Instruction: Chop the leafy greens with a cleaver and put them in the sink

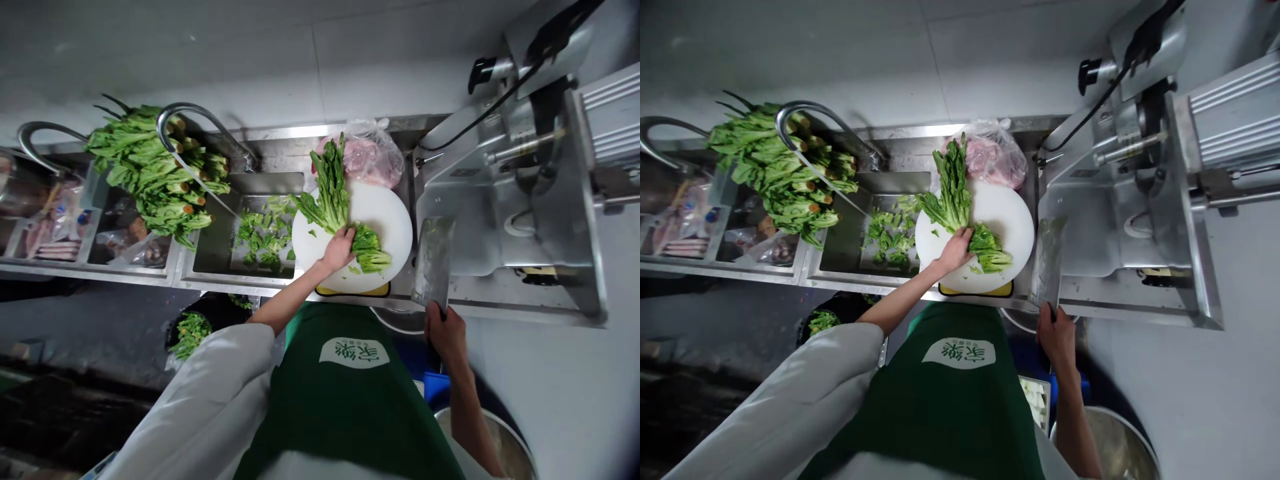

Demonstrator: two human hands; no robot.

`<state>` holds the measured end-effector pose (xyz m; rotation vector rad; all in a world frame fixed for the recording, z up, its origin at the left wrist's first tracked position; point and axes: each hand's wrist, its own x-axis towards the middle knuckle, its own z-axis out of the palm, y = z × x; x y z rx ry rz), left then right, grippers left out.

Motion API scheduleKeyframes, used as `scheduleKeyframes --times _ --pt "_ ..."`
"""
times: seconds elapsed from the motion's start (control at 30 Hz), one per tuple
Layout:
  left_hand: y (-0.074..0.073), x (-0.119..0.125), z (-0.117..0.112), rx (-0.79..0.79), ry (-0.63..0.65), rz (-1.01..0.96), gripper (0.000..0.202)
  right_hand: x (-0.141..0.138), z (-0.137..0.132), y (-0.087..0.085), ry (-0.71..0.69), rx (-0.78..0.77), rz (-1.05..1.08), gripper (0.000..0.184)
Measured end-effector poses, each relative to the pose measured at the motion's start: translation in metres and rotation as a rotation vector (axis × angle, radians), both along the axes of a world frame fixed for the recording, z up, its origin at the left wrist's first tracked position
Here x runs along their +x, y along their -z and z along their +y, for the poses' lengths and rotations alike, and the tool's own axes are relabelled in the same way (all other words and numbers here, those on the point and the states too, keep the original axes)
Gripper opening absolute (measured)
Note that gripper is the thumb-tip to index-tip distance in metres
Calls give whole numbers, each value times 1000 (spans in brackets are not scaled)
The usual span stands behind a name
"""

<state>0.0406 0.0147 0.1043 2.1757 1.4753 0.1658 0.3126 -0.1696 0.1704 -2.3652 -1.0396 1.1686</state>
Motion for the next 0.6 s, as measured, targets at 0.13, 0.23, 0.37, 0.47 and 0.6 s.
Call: scheduleKeyframes --times 0.13,0.23,0.37,0.47,0.6 --pt "-1 50 25 -267 170 222 120 5 -11 2 65 -4 7 41" --pt "5 74 14 -256 150 375 141 7 -17 4 97 14 -8 42" --pt "13 84 -24 -20 162 382 114 5 -15 10 94 32 -11 43" --pt "15 72 -47 10 159 329 88 2 -5 17 101 24 -7 39" --pt "14 10 -66 -50 -10 349 80 -3 10 26 43 37 37 38"
